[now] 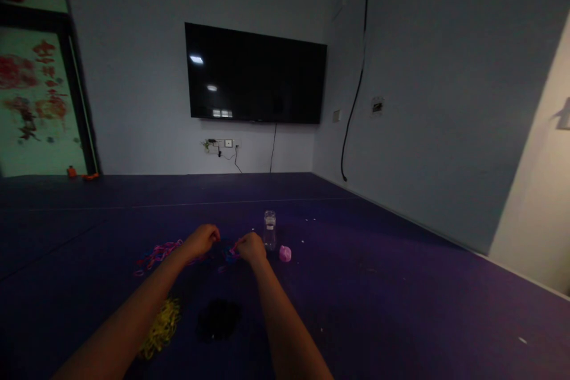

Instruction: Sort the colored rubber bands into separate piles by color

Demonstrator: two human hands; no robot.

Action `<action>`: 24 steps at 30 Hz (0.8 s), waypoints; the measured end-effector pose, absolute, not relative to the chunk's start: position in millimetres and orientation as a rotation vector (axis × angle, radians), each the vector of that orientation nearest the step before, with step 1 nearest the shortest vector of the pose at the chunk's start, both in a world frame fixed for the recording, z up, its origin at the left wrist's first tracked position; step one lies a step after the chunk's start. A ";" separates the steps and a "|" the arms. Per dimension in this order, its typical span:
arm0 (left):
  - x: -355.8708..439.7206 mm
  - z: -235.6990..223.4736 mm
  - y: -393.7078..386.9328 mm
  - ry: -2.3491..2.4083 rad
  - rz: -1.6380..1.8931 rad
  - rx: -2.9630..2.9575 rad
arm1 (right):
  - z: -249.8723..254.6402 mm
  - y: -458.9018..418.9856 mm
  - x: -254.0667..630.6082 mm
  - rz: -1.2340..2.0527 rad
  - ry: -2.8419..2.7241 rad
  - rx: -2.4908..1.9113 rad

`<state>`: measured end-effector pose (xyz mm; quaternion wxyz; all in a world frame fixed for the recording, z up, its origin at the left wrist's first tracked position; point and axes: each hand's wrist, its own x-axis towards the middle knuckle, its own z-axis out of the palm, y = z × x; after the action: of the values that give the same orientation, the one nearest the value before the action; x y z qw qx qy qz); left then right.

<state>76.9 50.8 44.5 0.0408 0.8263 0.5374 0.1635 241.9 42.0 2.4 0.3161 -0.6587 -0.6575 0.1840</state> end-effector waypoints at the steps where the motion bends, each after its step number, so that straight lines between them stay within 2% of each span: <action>1: 76.2 47.7 50.5 1.651 0.517 2.516 | 2.6 41.8 242.0 0.480 -1.731 -1.738; 6: 73.5 57.9 48.7 1.683 0.494 2.422 | 4.5 38.9 242.2 0.475 -1.757 -1.727; 15: 65.1 65.5 39.4 1.809 0.248 2.242 | 8.4 34.4 242.4 0.472 -1.775 -1.733; 24: 66.2 53.9 49.3 1.951 -0.003 2.199 | 5.5 37.5 242.3 0.500 -1.778 -1.721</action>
<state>66.2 49.3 53.9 0.1009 0.7443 0.6602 -0.0010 242.3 37.5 5.5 0.3036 -0.6495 -0.6711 0.1886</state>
